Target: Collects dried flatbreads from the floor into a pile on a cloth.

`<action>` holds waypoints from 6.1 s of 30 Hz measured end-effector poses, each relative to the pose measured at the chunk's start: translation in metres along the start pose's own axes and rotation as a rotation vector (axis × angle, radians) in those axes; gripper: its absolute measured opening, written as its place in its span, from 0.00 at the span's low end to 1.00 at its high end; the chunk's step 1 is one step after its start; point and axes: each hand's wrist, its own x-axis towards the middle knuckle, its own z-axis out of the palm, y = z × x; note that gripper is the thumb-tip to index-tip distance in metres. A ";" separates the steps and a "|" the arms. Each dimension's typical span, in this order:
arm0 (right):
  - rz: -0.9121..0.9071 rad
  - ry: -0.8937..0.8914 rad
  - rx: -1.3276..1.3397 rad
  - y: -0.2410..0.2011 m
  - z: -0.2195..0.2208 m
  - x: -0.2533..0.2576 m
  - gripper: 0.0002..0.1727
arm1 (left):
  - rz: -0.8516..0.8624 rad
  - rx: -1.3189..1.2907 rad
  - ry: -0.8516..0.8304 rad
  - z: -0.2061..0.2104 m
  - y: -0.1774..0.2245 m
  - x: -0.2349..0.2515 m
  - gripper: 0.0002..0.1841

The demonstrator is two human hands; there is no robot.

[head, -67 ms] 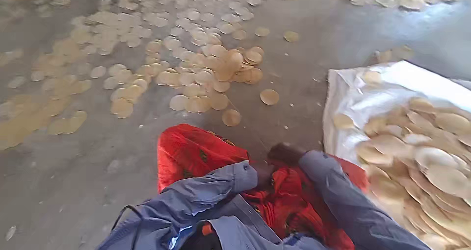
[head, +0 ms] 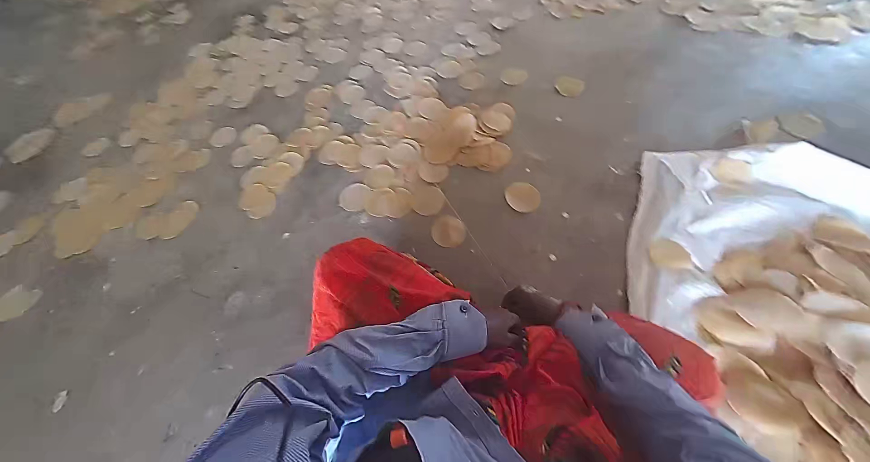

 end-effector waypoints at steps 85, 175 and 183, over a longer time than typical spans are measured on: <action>0.462 0.544 0.314 0.066 -0.151 0.168 0.45 | -0.678 -1.353 0.587 -0.084 -0.081 0.073 0.51; 0.368 0.414 0.100 0.126 -0.021 -0.016 0.22 | -0.313 0.688 0.327 -0.030 -0.007 0.180 0.24; 0.433 0.738 0.697 0.148 -0.027 -0.039 0.23 | -0.459 0.127 0.630 -0.102 0.022 0.141 0.23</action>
